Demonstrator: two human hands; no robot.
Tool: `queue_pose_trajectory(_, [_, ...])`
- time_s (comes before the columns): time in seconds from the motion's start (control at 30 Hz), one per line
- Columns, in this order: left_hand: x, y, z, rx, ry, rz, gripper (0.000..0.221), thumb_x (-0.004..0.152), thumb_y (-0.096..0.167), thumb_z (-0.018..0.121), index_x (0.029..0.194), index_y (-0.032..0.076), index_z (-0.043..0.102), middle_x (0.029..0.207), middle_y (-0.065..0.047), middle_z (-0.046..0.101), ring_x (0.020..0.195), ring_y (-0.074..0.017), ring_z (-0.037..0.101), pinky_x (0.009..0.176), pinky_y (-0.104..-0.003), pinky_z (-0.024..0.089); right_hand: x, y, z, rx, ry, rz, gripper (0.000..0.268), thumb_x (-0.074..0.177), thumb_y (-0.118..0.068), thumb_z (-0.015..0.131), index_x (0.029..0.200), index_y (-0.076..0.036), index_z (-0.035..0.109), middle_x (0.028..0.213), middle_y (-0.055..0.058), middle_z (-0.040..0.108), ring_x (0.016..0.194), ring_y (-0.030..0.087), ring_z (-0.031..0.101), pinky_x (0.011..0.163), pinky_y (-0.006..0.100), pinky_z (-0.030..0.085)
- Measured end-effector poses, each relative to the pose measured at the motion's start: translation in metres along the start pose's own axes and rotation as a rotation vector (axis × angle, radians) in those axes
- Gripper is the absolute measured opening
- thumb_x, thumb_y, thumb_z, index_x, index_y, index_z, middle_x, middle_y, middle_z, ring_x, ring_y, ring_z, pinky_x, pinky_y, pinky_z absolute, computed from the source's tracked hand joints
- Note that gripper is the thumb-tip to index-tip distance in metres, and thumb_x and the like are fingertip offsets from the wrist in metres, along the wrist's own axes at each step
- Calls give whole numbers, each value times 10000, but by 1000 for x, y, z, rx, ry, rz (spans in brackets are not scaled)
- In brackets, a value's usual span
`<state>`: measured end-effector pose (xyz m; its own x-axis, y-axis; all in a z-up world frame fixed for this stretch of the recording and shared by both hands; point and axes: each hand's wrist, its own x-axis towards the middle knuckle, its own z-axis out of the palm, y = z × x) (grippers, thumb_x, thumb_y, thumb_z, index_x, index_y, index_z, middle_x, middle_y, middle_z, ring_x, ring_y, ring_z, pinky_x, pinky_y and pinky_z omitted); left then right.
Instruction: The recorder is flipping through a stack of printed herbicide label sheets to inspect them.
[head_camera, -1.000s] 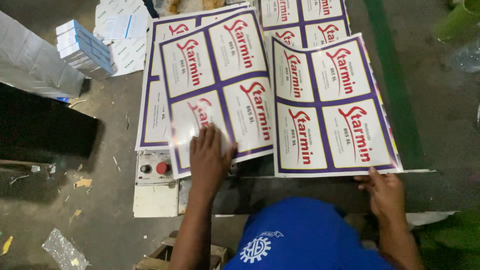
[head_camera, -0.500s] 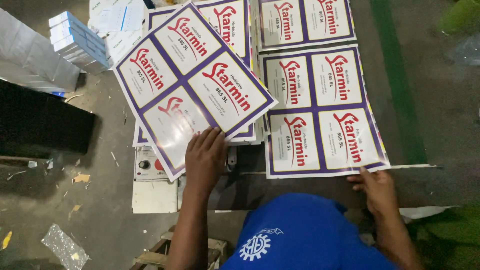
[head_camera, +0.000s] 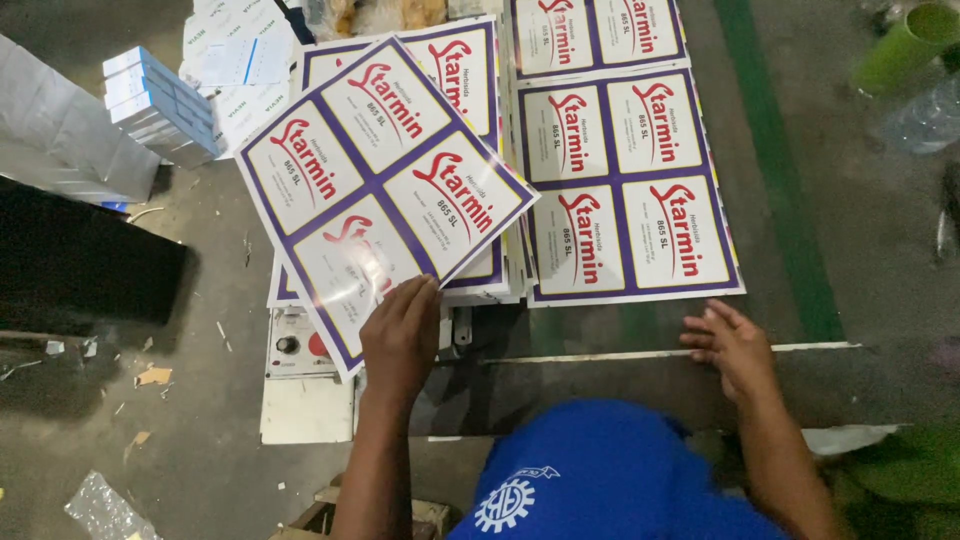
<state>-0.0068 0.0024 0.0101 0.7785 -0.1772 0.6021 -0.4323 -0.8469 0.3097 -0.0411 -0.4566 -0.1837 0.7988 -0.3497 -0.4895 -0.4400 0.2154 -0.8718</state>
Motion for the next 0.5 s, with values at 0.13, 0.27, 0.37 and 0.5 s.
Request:
queue_pose_trajectory(0.13, [0,21,3,-81,78,26,142,941,35,739,1078,3,723,1091,-143,745,974,-311,746,822,-393,603,-40,-20,29,-148,8,86,459,1034,-218,555,1466,-62,537,1168,182,742,891,238,726,664,342,549])
queue_pose_trajectory(0.27, [-9,45,27,-168,99,134,171,899,40,741,1064,3,713,1103,-145,737,1008,-315,733,870,-418,595,-49,-31,57,-259,-243,-57,466,980,-182,599,1428,-54,575,1182,172,753,899,240,735,667,347,585])
queue_pose_trajectory(0.37, [-12,62,42,-190,19,188,213,884,68,735,1082,-3,702,1147,-151,722,1066,-323,704,894,-437,564,-54,-44,81,-243,-534,-248,481,941,-169,629,1401,-57,547,1200,152,741,913,231,743,654,332,593])
queue_pose_trajectory(0.5, [-16,82,47,-240,-144,227,268,833,103,709,1085,11,687,1191,-159,699,1155,-344,662,944,-464,513,-64,-48,99,-17,-629,-160,355,975,-202,586,1284,-27,589,1117,113,734,922,224,767,611,320,581])
